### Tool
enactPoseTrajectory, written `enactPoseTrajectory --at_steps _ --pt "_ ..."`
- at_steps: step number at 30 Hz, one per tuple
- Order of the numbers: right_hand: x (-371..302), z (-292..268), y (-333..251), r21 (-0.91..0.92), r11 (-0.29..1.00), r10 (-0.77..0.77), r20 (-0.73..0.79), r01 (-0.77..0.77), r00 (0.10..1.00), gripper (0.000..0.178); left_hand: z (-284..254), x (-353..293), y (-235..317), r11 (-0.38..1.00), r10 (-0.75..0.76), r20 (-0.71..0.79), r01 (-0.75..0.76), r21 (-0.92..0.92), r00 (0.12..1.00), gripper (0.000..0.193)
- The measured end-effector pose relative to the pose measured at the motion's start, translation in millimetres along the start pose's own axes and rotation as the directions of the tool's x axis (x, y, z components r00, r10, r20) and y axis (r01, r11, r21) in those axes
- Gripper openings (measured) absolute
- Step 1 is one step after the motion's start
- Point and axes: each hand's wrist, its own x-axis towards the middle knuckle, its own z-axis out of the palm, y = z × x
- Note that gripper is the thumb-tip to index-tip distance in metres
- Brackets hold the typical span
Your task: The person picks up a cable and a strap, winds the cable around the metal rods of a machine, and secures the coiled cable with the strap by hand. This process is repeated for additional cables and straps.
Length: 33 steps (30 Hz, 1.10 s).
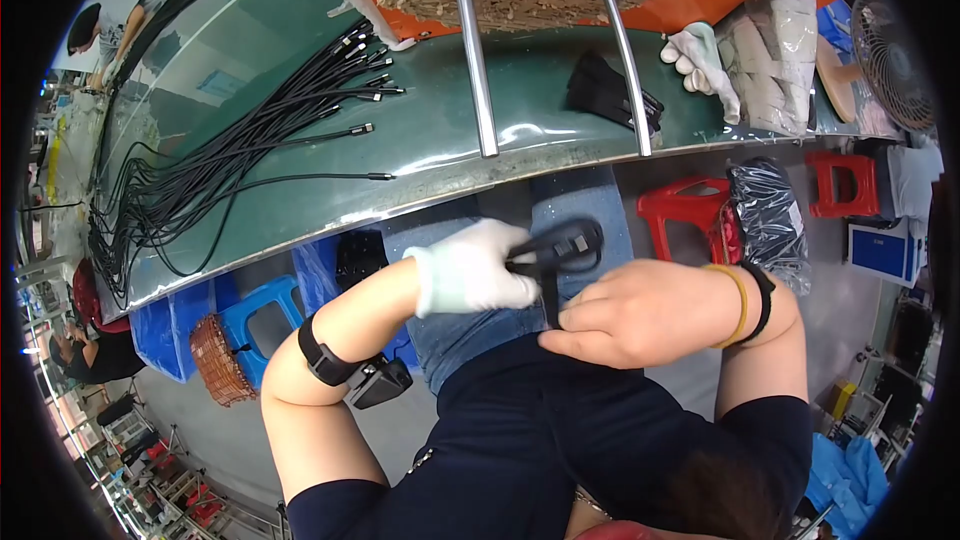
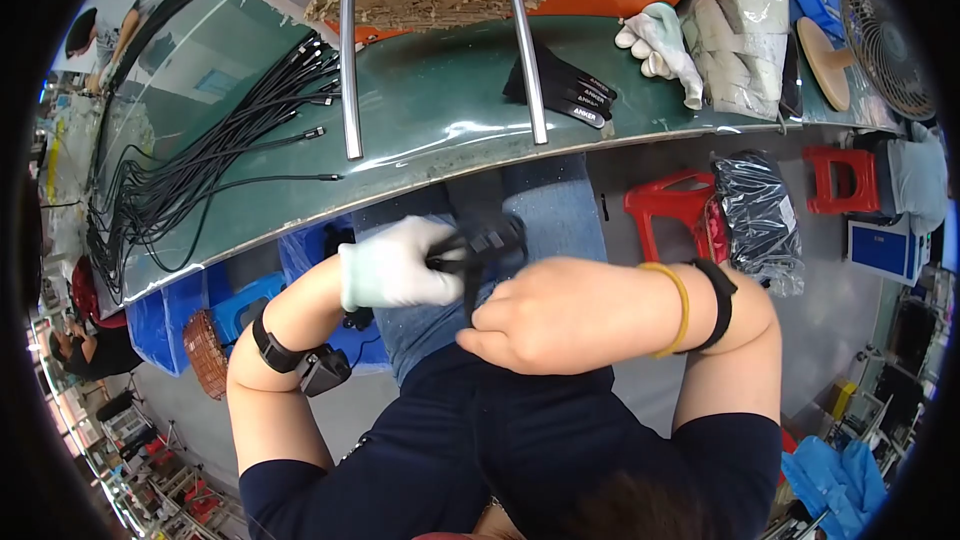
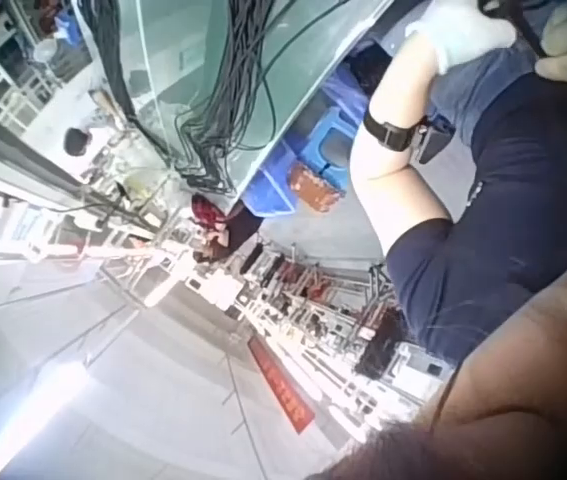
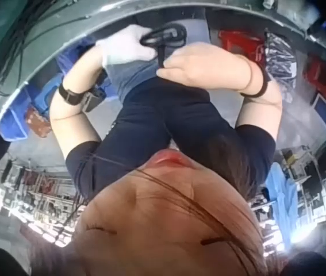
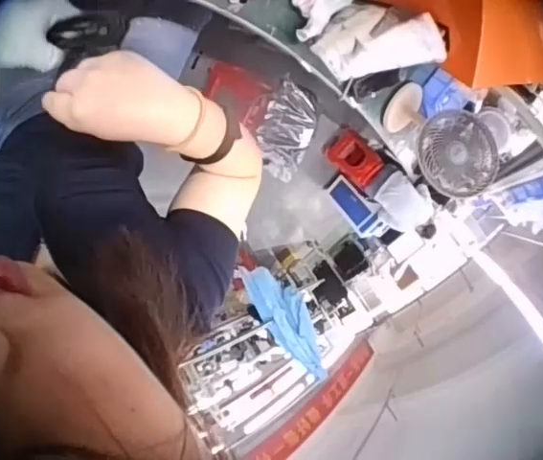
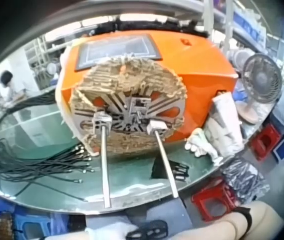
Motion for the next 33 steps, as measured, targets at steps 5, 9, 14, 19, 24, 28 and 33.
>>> enactPoseTrajectory --at_steps 5,9,14,19,24,28,33 --pt "11.0 3.9 41.4 0.23 0.973 0.021 -0.126 0.008 0.992 0.021 24.1 2.5 -0.1 0.466 0.32 0.026 -0.181 0.866 0.947 0.019" --pt "8.4 28.0 52.6 0.992 0.114 0.558 -0.02 -0.053 0.83 0.017 16.6 -13.0 16.1 0.794 0.274 0.063 -0.262 0.548 0.96 0.014" --pt "14.4 40.7 59.7 0.96 0.252 0.501 -0.239 0.124 0.832 0.011 9.1 -12.6 -7.8 0.923 0.377 0.089 -0.367 -0.115 0.922 0.009" --pt "16.1 49.7 56.4 0.535 0.844 0.409 -0.58 -0.049 0.704 0.006 7.6 -20.9 -1.6 0.915 0.255 -0.293 -0.328 -0.234 0.921 0.007" --pt "20.4 83.8 43.2 0.625 0.77 0.565 -0.576 -0.126 0.591 0.005 9.8 -12.1 -19.0 0.924 0.2 -0.58 -0.349 -0.155 0.789 0.01" --pt "47.4 112.7 32.7 0.827 0.559 0.738 -0.462 -0.063 0.492 0.005 6.4 21.1 -65.5 0.528 0.825 -0.53 0.068 0.847 0.199 0.027" --pt "51.2 130.1 46.0 0.942 0.316 0.713 -0.159 -0.111 0.683 0.01 8.3 20.3 -84.6 0.447 0.748 -0.602 0.457 0.769 0.281 0.038"
